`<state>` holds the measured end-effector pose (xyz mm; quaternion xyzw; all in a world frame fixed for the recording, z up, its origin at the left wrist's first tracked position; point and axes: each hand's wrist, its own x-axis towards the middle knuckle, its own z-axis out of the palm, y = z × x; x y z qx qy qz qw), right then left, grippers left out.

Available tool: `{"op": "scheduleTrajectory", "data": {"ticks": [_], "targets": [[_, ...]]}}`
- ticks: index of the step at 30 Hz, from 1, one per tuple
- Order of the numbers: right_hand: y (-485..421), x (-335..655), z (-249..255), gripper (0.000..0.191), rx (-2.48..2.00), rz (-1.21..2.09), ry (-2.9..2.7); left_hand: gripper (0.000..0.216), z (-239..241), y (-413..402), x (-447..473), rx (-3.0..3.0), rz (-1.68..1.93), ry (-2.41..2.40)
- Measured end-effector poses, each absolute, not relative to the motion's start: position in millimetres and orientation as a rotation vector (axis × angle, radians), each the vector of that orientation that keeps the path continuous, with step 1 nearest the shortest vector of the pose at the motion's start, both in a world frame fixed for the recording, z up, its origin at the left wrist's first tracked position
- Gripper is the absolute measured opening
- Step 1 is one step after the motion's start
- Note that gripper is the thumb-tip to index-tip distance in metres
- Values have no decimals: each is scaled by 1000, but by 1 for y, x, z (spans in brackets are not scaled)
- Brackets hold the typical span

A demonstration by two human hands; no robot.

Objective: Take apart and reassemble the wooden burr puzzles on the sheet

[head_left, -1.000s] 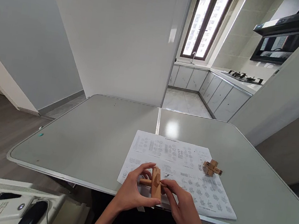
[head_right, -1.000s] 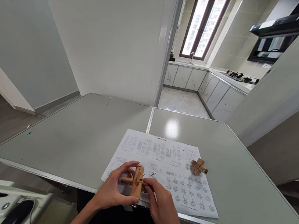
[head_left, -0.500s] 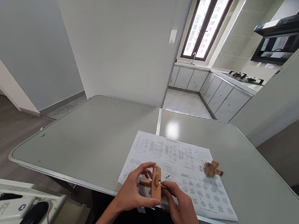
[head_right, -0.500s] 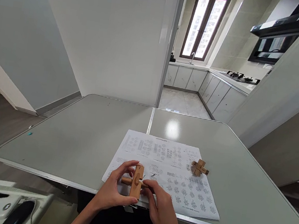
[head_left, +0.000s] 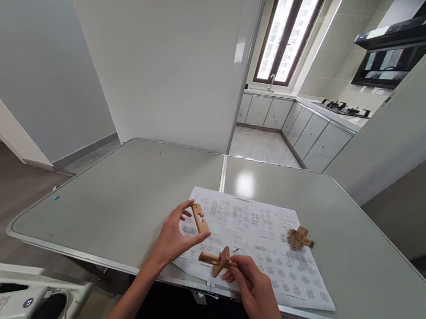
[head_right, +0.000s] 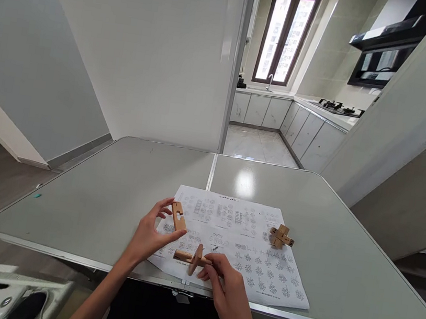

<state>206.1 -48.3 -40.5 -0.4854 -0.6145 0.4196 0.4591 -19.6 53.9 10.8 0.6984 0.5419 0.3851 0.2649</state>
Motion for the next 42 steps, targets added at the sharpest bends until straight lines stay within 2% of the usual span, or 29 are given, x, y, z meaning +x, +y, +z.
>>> {"op": "scheduleTrajectory", "data": {"ticks": [9,14,19,26,30,36,38,40,42], "targets": [[-47,209,-35,31,-1170,1105,-1452,83,-28,82,-40,2151,852,1596],[-47,210,-37,33,-1164,1124,-1454,80,-35,84,-38,2246,800,1676],[-47,210,-36,32,-1170,1149,-1461,66,-38,79,-35,2430,694,1635],[-49,209,-31,32,-1181,1173,-1436,73,-44,73,-33,2481,605,1630],[-47,211,-31,33,-1180,1201,-1373,76,-38,70,-34,2440,680,1600],[-43,216,-21,35,-1143,1285,-1279,51,2,39,-28,2237,866,1152],[-43,217,-16,36,-1135,1320,-1262,64,18,26,-23,2173,819,1007],[-44,218,-10,36,-1132,1350,-1263,107,31,16,-19,2202,768,866],[-47,218,-5,35,-1127,1377,-1267,124,39,10,-13,2245,709,789]]}}
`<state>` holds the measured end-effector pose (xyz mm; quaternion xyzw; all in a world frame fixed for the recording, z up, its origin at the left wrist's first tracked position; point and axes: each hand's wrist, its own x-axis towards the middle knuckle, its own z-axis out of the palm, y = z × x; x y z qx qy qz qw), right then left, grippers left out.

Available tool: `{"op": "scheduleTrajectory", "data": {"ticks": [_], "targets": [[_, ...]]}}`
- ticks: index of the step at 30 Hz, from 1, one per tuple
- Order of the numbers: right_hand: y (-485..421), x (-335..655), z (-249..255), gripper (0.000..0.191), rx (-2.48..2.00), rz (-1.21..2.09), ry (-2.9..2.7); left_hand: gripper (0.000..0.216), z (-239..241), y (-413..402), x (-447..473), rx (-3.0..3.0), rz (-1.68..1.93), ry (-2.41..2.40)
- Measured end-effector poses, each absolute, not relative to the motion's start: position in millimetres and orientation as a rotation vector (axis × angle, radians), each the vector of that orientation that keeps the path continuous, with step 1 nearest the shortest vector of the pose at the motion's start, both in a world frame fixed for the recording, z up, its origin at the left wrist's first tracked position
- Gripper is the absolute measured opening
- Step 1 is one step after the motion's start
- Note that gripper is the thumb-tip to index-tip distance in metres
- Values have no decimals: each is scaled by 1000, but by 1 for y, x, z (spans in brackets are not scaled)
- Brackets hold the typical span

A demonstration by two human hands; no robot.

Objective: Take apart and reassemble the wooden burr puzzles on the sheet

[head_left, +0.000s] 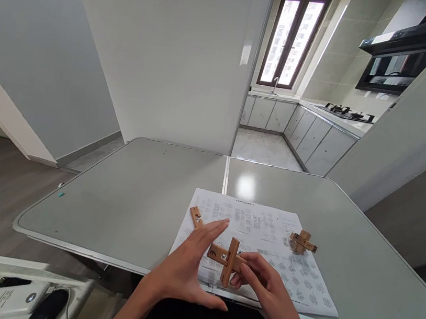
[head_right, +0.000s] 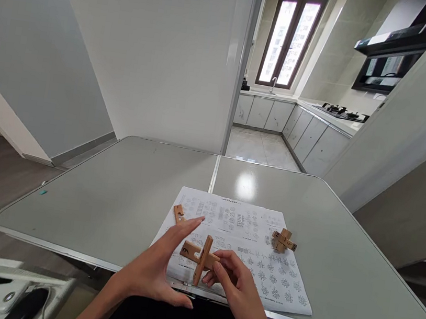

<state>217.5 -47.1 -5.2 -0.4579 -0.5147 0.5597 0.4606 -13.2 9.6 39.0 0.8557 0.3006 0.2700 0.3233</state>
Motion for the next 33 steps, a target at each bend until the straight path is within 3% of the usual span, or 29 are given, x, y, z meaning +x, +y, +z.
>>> {"op": "scheduleTrajectory", "data": {"ticks": [16,22,28,33], "targets": [[-70,221,31,36,-1148,1514,-1296,105,49,-1,-7,2376,713,705],[-75,243,28,38,-1235,1506,-1316,108,54,-1,-15,2342,696,753],[-71,259,16,42,-1324,1369,-1301,99,46,6,-33,2325,732,951],[-52,249,0,43,-1450,1139,-1321,78,18,25,-48,2308,848,1326]]}}
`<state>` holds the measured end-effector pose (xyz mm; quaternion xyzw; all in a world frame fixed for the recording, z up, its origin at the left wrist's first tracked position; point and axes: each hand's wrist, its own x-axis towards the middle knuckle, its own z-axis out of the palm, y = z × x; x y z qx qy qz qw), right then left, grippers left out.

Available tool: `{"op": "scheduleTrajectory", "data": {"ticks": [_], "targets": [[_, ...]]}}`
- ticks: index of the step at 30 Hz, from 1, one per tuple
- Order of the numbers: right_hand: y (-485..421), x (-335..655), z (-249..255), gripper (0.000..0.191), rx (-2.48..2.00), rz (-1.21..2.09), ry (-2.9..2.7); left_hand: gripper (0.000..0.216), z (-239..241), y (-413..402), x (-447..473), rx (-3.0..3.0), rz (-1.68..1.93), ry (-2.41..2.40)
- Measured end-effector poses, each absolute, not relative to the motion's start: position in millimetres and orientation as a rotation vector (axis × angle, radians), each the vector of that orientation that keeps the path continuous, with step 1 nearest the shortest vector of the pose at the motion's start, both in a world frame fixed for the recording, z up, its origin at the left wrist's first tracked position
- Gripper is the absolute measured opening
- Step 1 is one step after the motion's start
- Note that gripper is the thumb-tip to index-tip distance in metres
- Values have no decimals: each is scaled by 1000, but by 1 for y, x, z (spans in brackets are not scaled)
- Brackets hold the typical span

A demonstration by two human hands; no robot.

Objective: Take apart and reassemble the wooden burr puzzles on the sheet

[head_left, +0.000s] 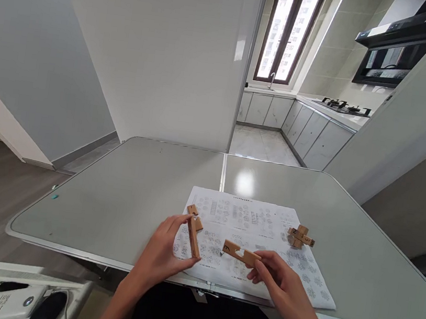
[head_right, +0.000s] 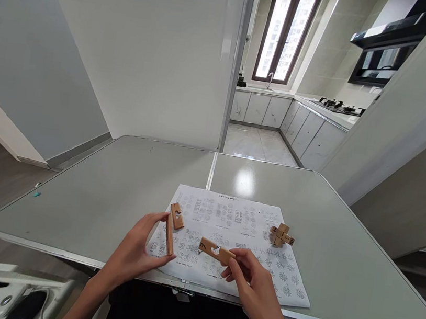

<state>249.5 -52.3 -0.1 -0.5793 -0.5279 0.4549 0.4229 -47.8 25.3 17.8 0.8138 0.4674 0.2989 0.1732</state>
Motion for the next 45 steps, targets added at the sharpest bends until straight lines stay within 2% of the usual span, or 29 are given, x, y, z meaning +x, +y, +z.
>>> {"op": "scheduleTrajectory", "data": {"ticks": [7,15,21,32,45], "targets": [[0,216,-17,41,-1453,1038,-1280,71,-4,46,-55,2254,695,1577],[50,184,-24,19,-1673,871,-1391,69,-7,60,-49,2321,579,1691],[66,161,-19,20,-1840,720,-1594,65,-23,66,-48,2343,598,1758],[88,144,-8,24,-1977,591,-1958,59,-37,67,-44,2337,847,1811],[81,153,-18,22,-1857,582,-2003,69,-32,96,-52,2275,742,1815]]}}
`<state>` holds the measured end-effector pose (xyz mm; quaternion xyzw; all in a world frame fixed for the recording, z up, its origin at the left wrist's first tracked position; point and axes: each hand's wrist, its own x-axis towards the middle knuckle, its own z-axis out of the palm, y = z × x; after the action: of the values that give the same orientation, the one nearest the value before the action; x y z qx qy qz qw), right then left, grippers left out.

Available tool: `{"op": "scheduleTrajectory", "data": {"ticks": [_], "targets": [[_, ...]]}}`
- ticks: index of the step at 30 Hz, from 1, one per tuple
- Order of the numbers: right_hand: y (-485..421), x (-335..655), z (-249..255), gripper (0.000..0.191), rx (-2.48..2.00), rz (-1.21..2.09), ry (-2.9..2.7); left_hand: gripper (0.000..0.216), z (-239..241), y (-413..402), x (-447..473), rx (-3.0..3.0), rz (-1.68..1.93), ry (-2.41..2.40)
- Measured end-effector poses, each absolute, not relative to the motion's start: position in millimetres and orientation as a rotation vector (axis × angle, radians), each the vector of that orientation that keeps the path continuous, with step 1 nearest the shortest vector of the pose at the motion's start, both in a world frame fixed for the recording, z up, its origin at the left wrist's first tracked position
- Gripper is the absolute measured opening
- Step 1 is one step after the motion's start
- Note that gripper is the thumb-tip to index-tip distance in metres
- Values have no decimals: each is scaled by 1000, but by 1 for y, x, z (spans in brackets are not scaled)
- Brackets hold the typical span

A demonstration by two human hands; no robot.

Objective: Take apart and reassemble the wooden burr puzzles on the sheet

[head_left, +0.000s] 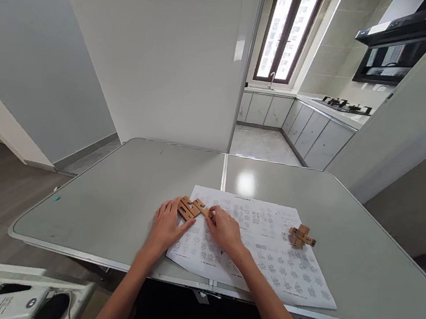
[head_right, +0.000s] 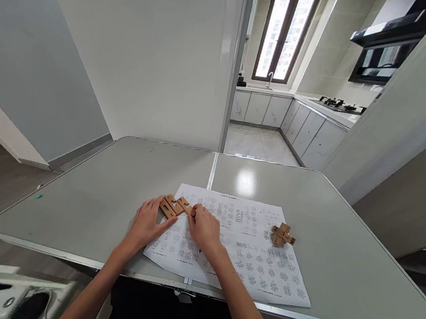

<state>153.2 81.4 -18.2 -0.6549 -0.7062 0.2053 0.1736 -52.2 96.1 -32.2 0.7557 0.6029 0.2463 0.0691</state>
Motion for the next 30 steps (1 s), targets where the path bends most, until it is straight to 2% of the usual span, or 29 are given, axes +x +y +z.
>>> {"op": "scheduleTrajectory", "data": {"ticks": [6,12,16,21,26,30], "targets": [[88,152,-15,21,-1837,626,-1995,74,-34,99,-50,2264,745,1778],[78,161,-1,41,-1706,700,-1972,87,-42,93,-55,2256,781,1713],[37,207,0,36,-1571,782,-1754,89,-44,76,-72,2227,775,1658],[-15,287,-7,41,-1742,492,-1480,77,-40,62,-85,2097,799,1673],[-26,343,-19,56,-1985,63,-1172,66,-31,61,-80,2030,857,1692],[-19,366,-37,60,-2110,113,-1139,60,-27,60,-79,2013,884,1683]]}}
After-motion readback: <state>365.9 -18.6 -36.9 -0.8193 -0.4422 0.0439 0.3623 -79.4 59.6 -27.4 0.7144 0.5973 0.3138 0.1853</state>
